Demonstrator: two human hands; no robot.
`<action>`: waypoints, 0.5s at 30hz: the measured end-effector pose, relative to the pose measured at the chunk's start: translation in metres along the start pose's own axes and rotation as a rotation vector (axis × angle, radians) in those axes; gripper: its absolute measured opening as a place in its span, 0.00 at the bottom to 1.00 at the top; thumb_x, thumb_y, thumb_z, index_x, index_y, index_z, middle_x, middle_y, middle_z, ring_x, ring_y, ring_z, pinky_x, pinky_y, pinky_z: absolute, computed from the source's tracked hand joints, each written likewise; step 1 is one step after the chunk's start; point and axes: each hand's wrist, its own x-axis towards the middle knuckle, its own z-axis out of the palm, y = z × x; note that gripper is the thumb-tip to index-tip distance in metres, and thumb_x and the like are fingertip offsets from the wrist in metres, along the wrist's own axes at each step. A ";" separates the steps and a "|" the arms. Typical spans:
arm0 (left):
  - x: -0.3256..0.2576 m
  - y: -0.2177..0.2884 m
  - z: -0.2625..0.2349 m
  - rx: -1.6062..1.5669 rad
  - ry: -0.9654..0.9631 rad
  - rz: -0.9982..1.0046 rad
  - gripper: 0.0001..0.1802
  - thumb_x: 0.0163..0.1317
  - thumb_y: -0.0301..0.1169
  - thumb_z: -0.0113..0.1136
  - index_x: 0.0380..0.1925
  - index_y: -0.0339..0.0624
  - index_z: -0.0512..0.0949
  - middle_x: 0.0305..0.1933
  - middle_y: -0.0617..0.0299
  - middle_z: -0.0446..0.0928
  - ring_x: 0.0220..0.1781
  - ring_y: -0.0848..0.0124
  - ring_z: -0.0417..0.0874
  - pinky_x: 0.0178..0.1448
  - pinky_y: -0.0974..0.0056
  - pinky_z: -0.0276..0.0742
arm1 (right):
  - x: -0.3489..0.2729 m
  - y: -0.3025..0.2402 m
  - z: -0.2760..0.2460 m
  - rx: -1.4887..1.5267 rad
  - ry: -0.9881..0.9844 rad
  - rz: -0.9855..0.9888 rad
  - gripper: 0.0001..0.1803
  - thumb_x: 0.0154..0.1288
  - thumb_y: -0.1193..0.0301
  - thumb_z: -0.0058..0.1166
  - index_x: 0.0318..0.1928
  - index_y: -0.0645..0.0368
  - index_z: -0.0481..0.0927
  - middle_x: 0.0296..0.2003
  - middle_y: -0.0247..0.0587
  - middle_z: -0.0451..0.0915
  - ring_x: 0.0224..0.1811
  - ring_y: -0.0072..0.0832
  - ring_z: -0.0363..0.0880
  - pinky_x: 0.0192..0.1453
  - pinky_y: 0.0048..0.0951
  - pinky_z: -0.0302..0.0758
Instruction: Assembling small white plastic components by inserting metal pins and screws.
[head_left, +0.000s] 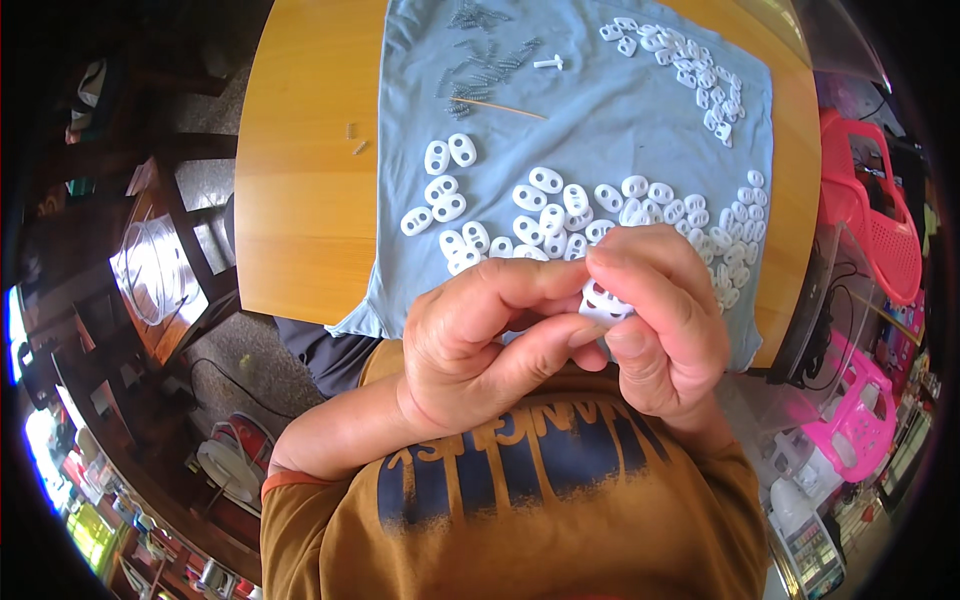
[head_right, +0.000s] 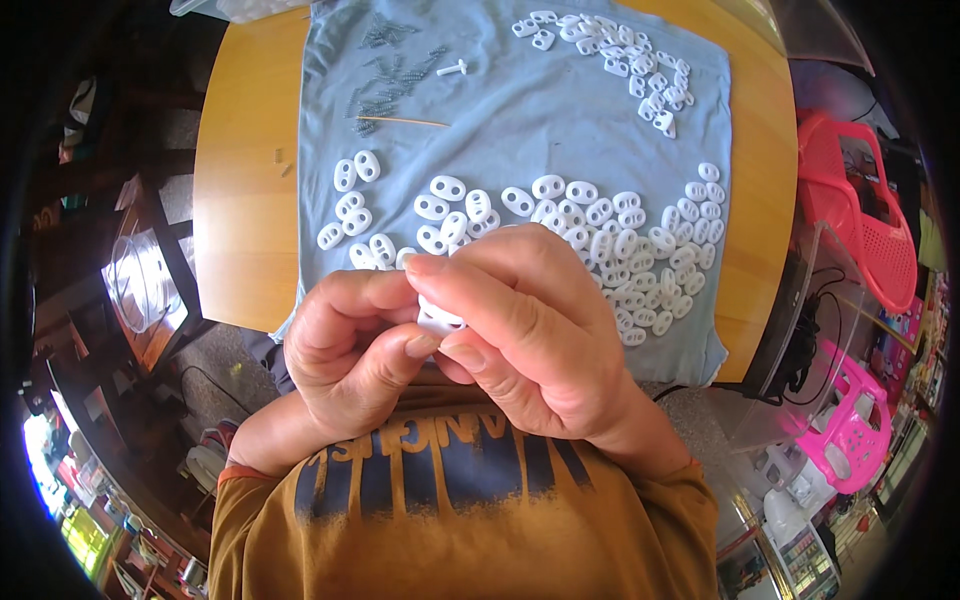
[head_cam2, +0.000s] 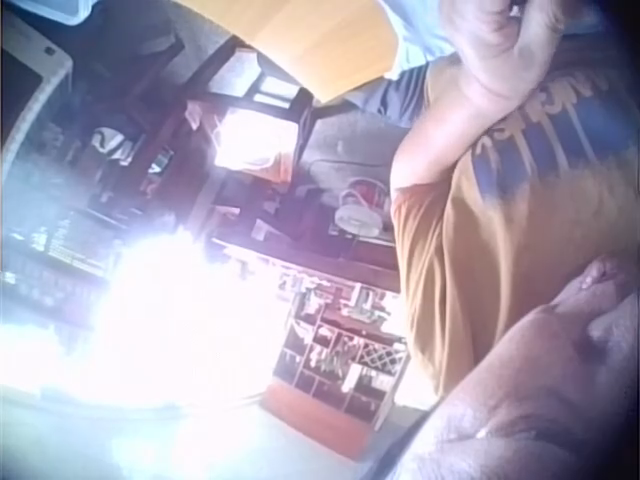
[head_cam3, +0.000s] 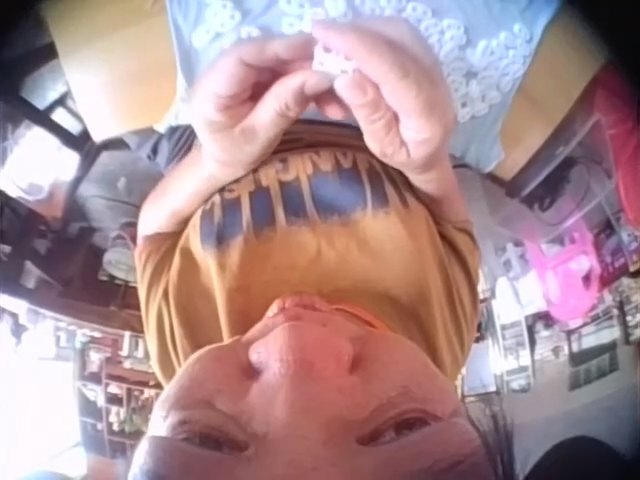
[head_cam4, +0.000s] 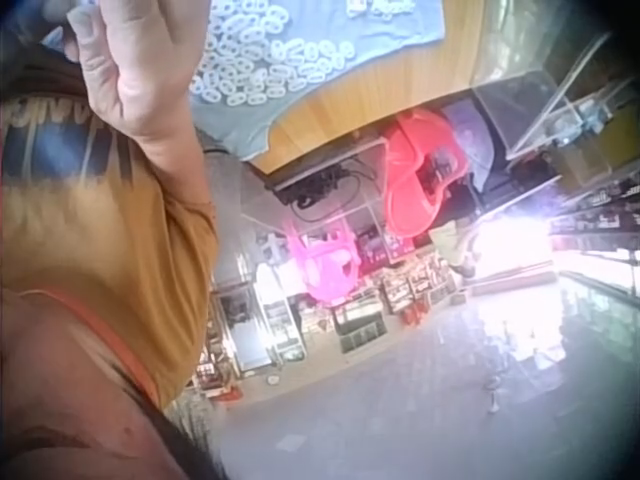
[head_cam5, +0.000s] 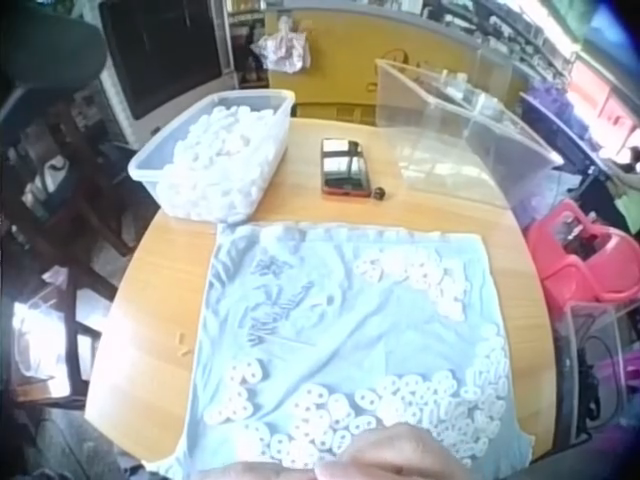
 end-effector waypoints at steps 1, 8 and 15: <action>0.001 0.001 0.000 -0.017 -0.007 -0.009 0.13 0.57 0.18 0.57 0.43 0.29 0.72 0.35 0.55 0.79 0.33 0.72 0.83 0.35 0.72 0.80 | 0.000 0.000 0.000 -0.011 -0.001 -0.004 0.18 0.66 0.69 0.48 0.52 0.68 0.72 0.35 0.39 0.74 0.30 0.25 0.71 0.34 0.25 0.70; -0.002 0.003 0.001 -0.063 -0.013 0.001 0.14 0.59 0.19 0.55 0.46 0.30 0.70 0.33 0.57 0.78 0.33 0.74 0.81 0.37 0.72 0.78 | 0.001 -0.001 0.007 0.004 0.051 -0.018 0.19 0.66 0.67 0.46 0.52 0.68 0.72 0.35 0.39 0.74 0.32 0.27 0.71 0.35 0.26 0.69; -0.002 -0.002 0.002 -0.094 0.018 -0.024 0.18 0.58 0.20 0.57 0.49 0.30 0.70 0.34 0.58 0.78 0.30 0.75 0.80 0.34 0.72 0.76 | 0.001 0.000 0.013 -0.052 0.090 -0.036 0.19 0.67 0.66 0.44 0.51 0.68 0.72 0.35 0.39 0.74 0.30 0.27 0.70 0.32 0.26 0.68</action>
